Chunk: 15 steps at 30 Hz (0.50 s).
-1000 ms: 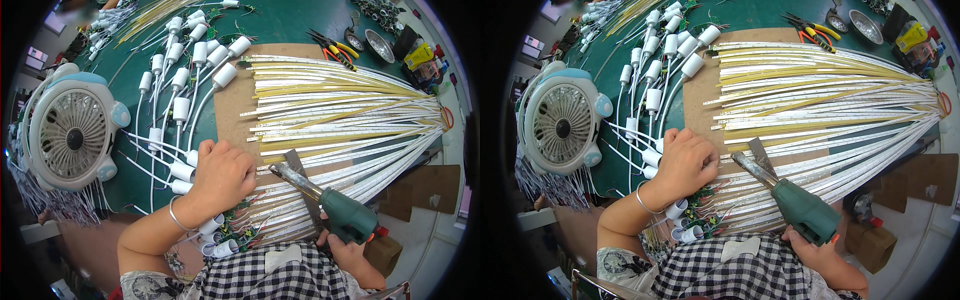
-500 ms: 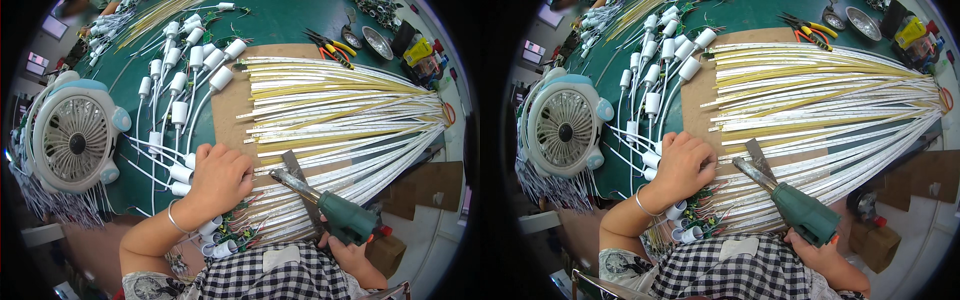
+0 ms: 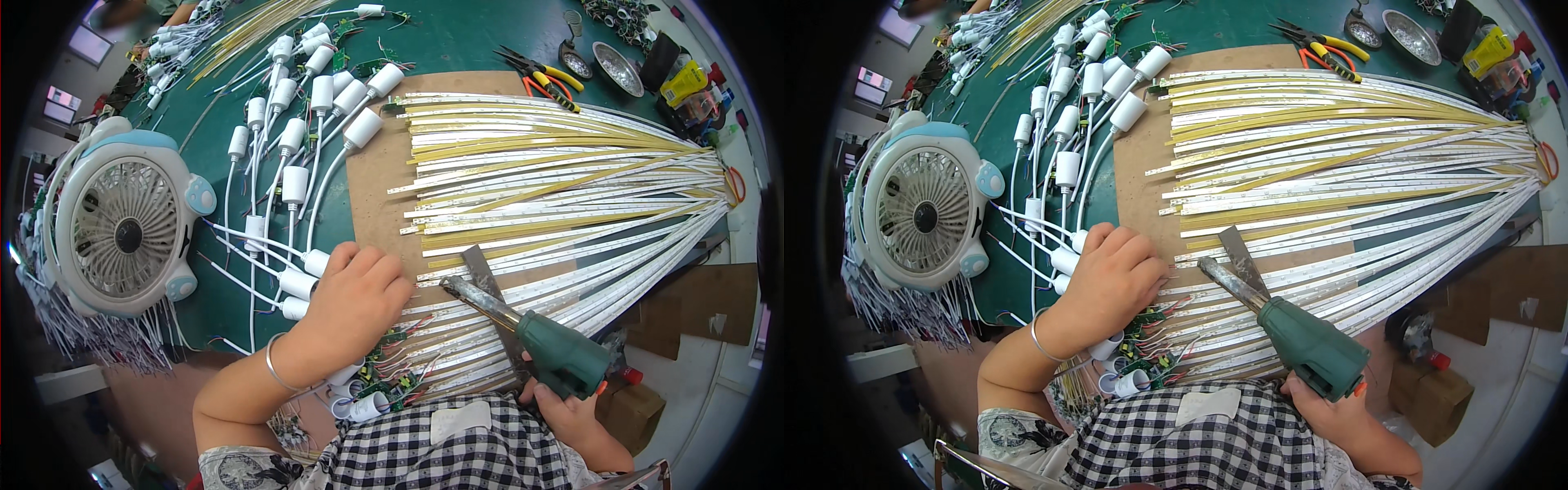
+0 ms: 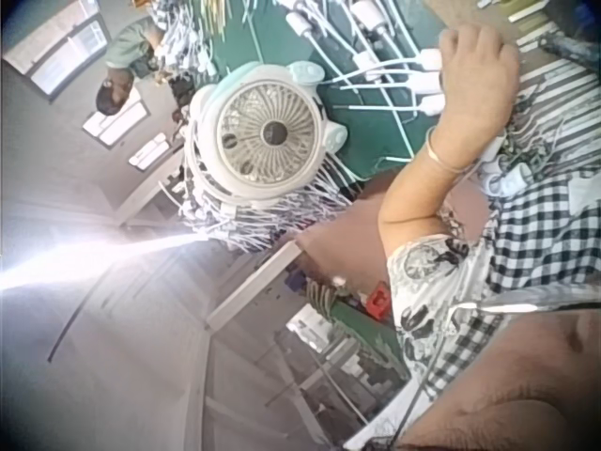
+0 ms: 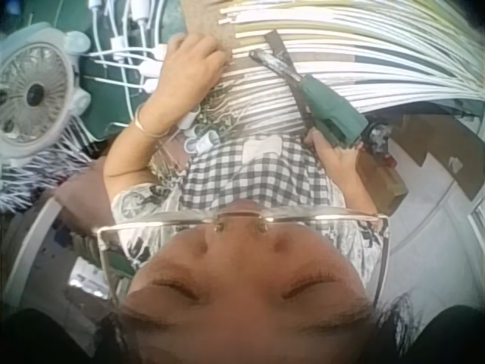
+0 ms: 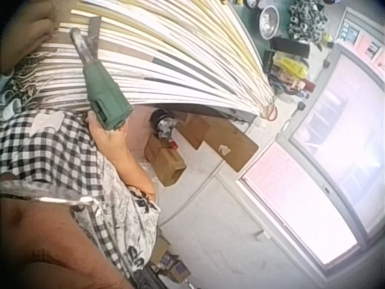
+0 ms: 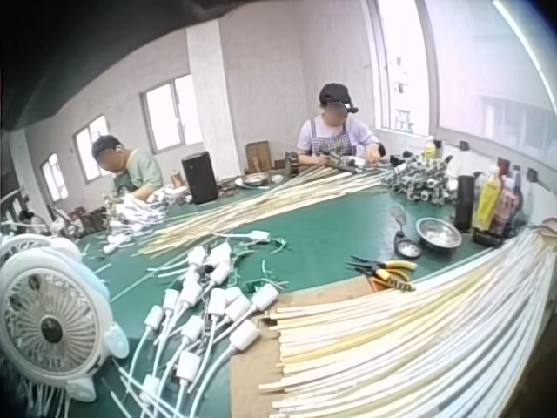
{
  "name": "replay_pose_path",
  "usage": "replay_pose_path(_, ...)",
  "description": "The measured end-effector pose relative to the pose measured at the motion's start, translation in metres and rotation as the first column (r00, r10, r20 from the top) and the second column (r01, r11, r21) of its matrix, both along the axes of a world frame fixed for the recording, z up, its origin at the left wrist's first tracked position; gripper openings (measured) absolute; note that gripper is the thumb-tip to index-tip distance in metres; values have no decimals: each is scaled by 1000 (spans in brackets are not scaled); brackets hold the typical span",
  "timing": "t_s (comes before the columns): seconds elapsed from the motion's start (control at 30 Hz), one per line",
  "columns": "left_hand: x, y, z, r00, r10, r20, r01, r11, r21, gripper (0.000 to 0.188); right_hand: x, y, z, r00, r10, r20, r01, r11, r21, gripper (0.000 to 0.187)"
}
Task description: The person solders wires from light socket components to LED strips one by one using a soldering gun.
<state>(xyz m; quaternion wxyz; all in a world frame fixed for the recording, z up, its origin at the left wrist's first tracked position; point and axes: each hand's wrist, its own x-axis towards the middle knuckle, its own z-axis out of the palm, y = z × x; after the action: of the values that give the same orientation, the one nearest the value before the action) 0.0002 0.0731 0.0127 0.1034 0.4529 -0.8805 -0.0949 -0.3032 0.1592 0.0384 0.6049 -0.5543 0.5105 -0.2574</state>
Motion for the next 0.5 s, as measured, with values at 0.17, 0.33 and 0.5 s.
replay_pose_path(0.17,2,-7,-3,988,8,-152,9,994,109,14,1,0,-1,1000,-12,8,12,1000,-1,42)
replay_pose_path(0.33,-1,-8,-3,957,129,-259,-93,985,146,8,-1,0,-2,1000,12,-20,-12,1000,-17,40)
replay_pose_path(0.5,-2,-9,-4,962,138,-234,-100,981,165,8,-1,-1,0,1000,11,-27,-11,1000,-15,41)
